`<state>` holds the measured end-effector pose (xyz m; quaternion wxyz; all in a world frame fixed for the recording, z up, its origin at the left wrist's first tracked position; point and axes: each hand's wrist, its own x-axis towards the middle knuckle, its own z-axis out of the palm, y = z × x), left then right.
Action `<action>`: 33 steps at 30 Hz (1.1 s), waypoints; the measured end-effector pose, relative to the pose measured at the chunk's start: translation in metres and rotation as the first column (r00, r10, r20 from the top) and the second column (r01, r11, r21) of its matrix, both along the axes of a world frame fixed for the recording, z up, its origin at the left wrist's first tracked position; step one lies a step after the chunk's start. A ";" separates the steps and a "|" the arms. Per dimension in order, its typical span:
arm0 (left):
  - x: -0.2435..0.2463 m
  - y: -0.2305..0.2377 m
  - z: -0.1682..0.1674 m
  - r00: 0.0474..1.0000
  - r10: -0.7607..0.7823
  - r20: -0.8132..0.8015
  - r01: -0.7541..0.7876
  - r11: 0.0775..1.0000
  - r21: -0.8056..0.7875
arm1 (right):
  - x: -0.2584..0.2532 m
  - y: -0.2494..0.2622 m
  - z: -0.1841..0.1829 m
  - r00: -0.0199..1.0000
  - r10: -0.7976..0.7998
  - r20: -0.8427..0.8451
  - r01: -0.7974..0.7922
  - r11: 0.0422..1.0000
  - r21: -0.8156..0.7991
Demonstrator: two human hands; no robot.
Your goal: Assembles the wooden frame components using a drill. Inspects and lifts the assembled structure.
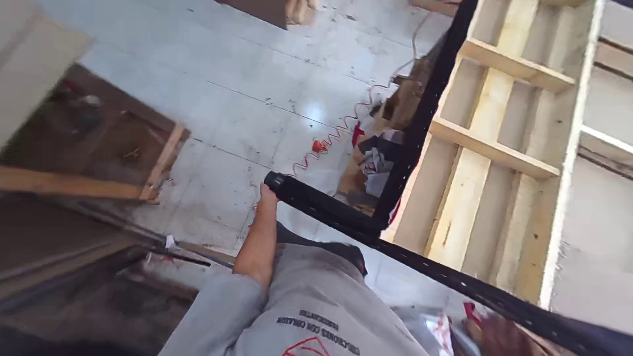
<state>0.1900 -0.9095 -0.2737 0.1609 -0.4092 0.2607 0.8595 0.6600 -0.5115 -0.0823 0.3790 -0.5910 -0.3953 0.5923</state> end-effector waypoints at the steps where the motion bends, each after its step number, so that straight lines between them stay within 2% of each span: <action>1: -0.023 0.000 -0.010 0.996 -0.084 -0.012 0.083 0.996 -0.022 | -0.034 -0.031 0.007 1.000 -0.002 0.011 0.002 1.000 -0.018; 2: -0.050 0.002 -0.005 0.982 -0.185 -0.038 0.183 0.982 -0.052 | -0.069 -0.062 0.013 1.000 -0.001 0.005 0.001 0.999 -0.041; 4: -0.104 0.010 0.034 0.930 -0.366 -0.034 0.359 0.925 -0.120 | -0.133 -0.121 0.025 1.000 -0.012 -0.028 0.009 0.996 -0.092; 7: -0.180 0.050 0.079 0.864 -0.486 -0.130 0.469 0.872 -0.141 | -0.204 -0.196 0.022 0.975 -0.127 -0.184 0.086 0.973 -0.214; 9: -0.214 0.093 0.098 0.808 -0.552 -0.209 0.544 0.833 -0.099 | -0.235 -0.237 0.004 0.910 -0.232 -0.343 0.114 0.937 -0.330; 11: -0.237 0.143 0.108 0.706 -0.662 -0.253 0.665 0.742 -0.086 | -0.271 -0.273 -0.020 0.790 -0.337 -0.513 0.119 0.904 -0.411; 12: -0.244 0.169 0.108 0.649 -0.717 -0.254 0.724 0.684 -0.083 | -0.290 -0.286 -0.030 0.706 -0.341 -0.621 0.082 0.910 -0.407; 14: -0.246 0.205 0.092 0.525 -0.826 -0.206 0.827 0.552 -0.105 | -0.316 -0.309 -0.056 0.399 -0.176 -0.900 -0.115 0.964 -0.240; 15: -0.245 0.218 0.083 0.463 -0.870 -0.170 0.866 0.485 -0.120 | -0.329 -0.313 -0.063 0.282 -0.099 -0.954 -0.165 0.975 -0.150; 17: -0.247 0.239 0.071 0.338 -0.937 -0.088 0.924 0.349 -0.159 | -0.361 -0.318 -0.074 0.189 -0.025 -0.982 -0.162 0.985 -0.056; 19: -0.248 0.245 0.068 0.229 -0.973 -0.033 0.952 0.231 -0.203 | -0.387 -0.332 -0.074 0.126 -0.036 -0.991 -0.137 0.989 -0.054; 23: -0.262 0.312 0.091 0.065 -0.986 -0.155 0.955 0.106 -0.275 | -0.419 -0.338 -0.066 0.085 -0.091 -0.992 0.058 0.995 -0.086; 26: -0.266 0.382 0.117 0.000 -0.976 -0.218 0.933 0.078 -0.350 | -0.428 -0.345 -0.064 0.139 -0.095 -0.986 0.234 0.970 -0.061; 28: -0.264 0.419 0.139 -0.023 -0.971 -0.237 0.915 0.075 -0.396 | -0.436 -0.353 -0.067 0.138 -0.102 -0.985 0.314 0.948 -0.054; 31: -0.271 0.461 0.164 -0.031 -0.960 -0.279 0.902 0.093 -0.422 | -0.460 -0.353 -0.099 0.049 0.015 -0.999 0.375 0.926 0.032; 32: -0.277 0.475 0.165 -0.036 -0.956 -0.292 0.902 0.095 -0.422 | -0.470 -0.351 -0.113 0.006 0.096 -0.995 0.377 0.922 0.091; 33: -0.286 0.491 0.163 -0.033 -0.954 -0.298 0.903 0.099 -0.417 | -0.483 -0.348 -0.122 -0.020 0.110 -0.994 0.424 0.901 0.091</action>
